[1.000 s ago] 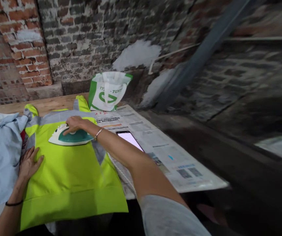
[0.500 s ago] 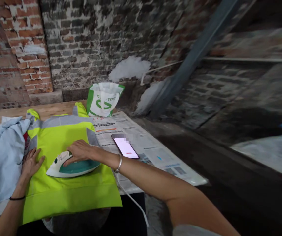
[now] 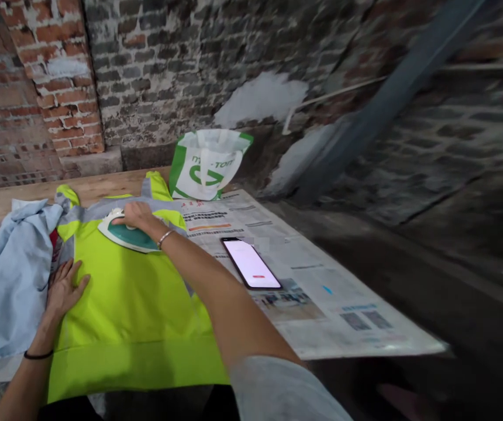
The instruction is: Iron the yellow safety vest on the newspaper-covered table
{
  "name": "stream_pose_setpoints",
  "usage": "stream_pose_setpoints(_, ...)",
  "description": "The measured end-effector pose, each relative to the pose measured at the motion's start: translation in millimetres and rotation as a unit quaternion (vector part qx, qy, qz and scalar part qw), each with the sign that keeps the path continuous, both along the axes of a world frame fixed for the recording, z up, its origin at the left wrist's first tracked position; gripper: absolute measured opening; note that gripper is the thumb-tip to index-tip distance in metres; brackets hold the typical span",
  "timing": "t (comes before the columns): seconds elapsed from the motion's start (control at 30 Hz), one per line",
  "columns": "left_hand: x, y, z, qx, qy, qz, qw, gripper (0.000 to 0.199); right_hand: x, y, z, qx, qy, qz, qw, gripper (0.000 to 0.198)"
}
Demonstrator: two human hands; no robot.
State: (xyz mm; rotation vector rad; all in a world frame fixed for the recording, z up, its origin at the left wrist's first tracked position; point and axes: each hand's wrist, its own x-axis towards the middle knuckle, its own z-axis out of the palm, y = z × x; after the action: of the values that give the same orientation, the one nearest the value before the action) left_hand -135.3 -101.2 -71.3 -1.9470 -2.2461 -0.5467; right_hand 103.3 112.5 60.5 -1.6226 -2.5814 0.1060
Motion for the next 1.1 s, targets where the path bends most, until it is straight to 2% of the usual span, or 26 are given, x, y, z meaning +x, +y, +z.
stream_pose_setpoints(0.1,2.0,-0.4,1.4,0.002,-0.003,0.003,1.000,0.051,-9.7,22.1,1.0,-0.006,0.017,-0.025,1.000,0.080)
stream_pose_setpoints(0.17,2.9,-0.2,2.4,0.003,-0.008,0.005,1.000,0.050,-11.7,29.2,2.6,-0.020,0.015,-0.016,1.000,0.081)
stream_pose_setpoints(0.33,1.1,2.3,3.1,0.002,-0.031,0.008,0.999,0.055,-4.2,19.6,6.5,-0.047,-0.018,0.082,0.995,0.076)
stream_pose_setpoints(0.47,-2.6,4.6,3.0,0.003,-0.050,0.008,0.999,0.058,5.1,-16.0,11.6,-0.058,-0.040,0.156,0.985,0.067)
stream_pose_setpoints(0.7,-4.8,7.2,7.2,0.005,-0.059,0.007,0.998,0.062,22.7,-104.9,24.8,-0.086,-0.052,0.246,0.964,0.057)
stream_pose_setpoints(0.87,-3.9,6.4,6.8,0.011,-0.040,0.006,0.999,0.052,36.5,-159.3,30.6,-0.097,-0.068,0.300,0.947,0.054)
stream_pose_setpoints(0.97,-3.1,5.4,5.3,0.014,-0.026,0.003,1.000,0.050,43.3,-175.4,32.1,-0.100,-0.074,0.297,0.947,0.051)
stream_pose_setpoints(1.1,-2.9,5.5,2.6,0.011,-0.018,0.004,1.000,0.053,47.3,-173.3,27.5,-0.094,-0.071,0.278,0.953,0.051)
